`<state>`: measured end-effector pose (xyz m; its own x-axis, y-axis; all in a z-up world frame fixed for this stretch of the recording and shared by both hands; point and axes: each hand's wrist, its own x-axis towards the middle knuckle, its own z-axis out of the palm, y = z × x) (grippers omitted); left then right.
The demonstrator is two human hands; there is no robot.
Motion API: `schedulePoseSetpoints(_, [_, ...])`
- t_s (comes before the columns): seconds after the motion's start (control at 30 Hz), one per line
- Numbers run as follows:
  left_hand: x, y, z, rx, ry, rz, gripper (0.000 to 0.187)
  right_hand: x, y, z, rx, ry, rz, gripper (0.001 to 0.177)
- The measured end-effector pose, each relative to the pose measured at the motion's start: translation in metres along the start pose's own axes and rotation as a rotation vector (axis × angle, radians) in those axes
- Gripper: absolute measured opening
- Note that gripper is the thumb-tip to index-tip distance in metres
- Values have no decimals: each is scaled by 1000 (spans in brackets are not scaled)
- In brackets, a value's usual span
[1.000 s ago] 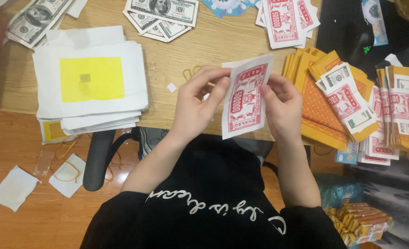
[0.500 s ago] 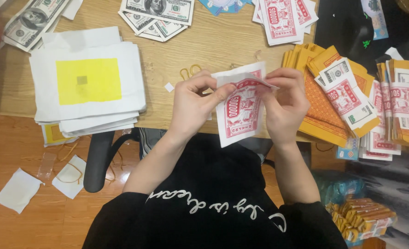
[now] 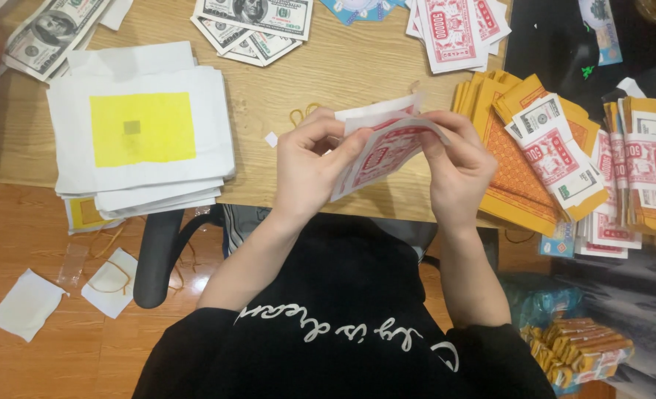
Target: The person bundles stacks of ritual paper currency by hand, selecting sheets from different piles and securing the stack with a rubber band.
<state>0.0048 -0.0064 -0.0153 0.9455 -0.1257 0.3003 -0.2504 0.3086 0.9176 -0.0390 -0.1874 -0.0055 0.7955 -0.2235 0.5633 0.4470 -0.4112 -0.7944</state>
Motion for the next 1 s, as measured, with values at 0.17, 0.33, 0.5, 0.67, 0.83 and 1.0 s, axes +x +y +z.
schedulePoseSetpoints(0.17, [0,0,2,80,75,59,16,0,-1,4,-8,-9,-2,9])
schedulePoseSetpoints(0.33, [1,3,5,93,75,64,20,-1,-1,5,1,-6,-20,12])
schedulePoseSetpoints(0.5, [1,5,7,84,81,65,19,-3,1,5,18,-19,-37,13])
schedulePoseSetpoints(0.67, [3,-2,6,97,68,65,15,-1,-5,6,16,-43,-47,14])
schedulePoseSetpoints(0.83, [-2,-11,6,112,55,3,25,-5,-1,6,22,-67,-3,15])
schedulePoseSetpoints(1.0, [-3,9,4,182,5,93,29,-11,12,4,91,-54,96,13])
